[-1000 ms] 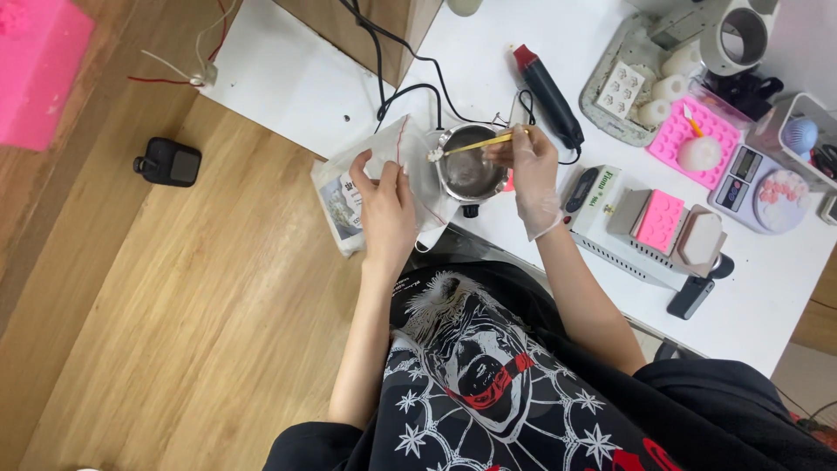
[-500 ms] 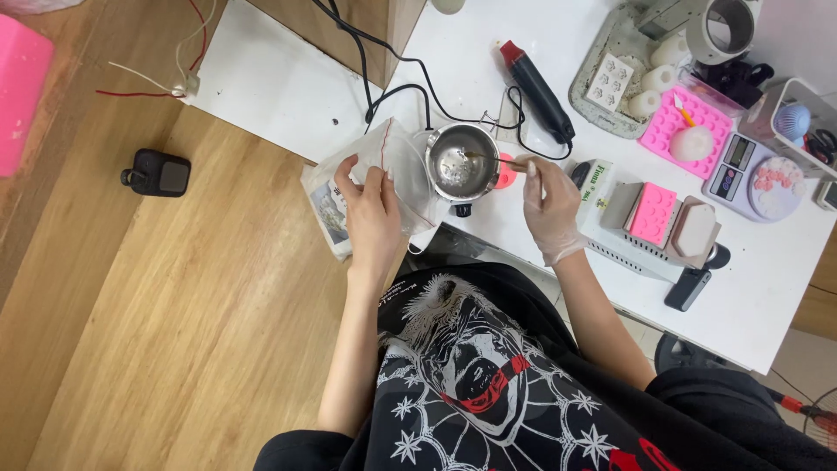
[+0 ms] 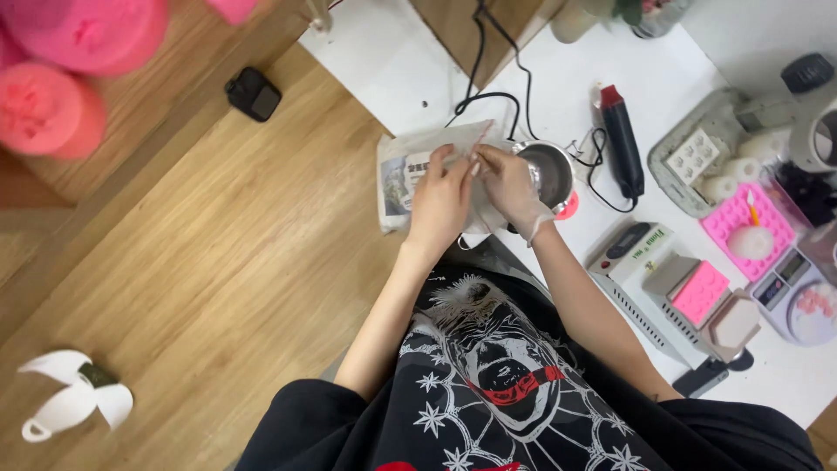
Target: Preparing wax for candle making by melting it in a pot and stirring.
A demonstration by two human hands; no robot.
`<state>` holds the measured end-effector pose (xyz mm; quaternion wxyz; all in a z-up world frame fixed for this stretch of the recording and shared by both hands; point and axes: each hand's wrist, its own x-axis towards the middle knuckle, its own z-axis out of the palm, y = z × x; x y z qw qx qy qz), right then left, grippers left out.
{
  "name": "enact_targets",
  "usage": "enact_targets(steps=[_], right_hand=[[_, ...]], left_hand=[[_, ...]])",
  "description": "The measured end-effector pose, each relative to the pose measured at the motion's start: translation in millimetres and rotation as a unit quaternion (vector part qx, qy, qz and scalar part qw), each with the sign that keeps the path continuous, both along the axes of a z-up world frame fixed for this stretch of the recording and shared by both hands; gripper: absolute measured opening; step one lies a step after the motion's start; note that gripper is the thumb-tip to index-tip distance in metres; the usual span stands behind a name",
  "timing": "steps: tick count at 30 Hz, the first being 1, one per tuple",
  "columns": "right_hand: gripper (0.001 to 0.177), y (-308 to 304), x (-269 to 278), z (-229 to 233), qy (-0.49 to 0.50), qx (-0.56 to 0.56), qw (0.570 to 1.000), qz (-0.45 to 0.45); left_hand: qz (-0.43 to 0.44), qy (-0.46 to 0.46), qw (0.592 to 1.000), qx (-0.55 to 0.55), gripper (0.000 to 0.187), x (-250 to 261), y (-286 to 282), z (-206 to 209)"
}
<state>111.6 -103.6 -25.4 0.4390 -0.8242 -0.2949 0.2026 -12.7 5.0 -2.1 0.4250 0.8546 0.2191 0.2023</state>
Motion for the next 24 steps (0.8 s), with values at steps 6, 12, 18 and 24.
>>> enact_targets(steps=[6,12,18,24], right_hand=[[0.027,21,30,-83,0.018,-0.033,0.978,0.205],[0.046,96,-99,-40,-0.368,-0.295,0.862,-0.183],[0.017,91,-93,-50,-0.536,-0.647,0.540,-0.050],[0.019,88,-98,-43,-0.570,-0.708,0.412,-0.059]], left_hand=[[0.052,-0.063,0.997,0.013,0.019,-3,0,-2],[0.063,-0.102,0.993,0.008,0.015,2,-4,-24],[0.040,-0.085,0.995,0.017,0.015,5,-5,-27],[0.038,-0.089,0.995,0.014,0.013,5,-10,-29]])
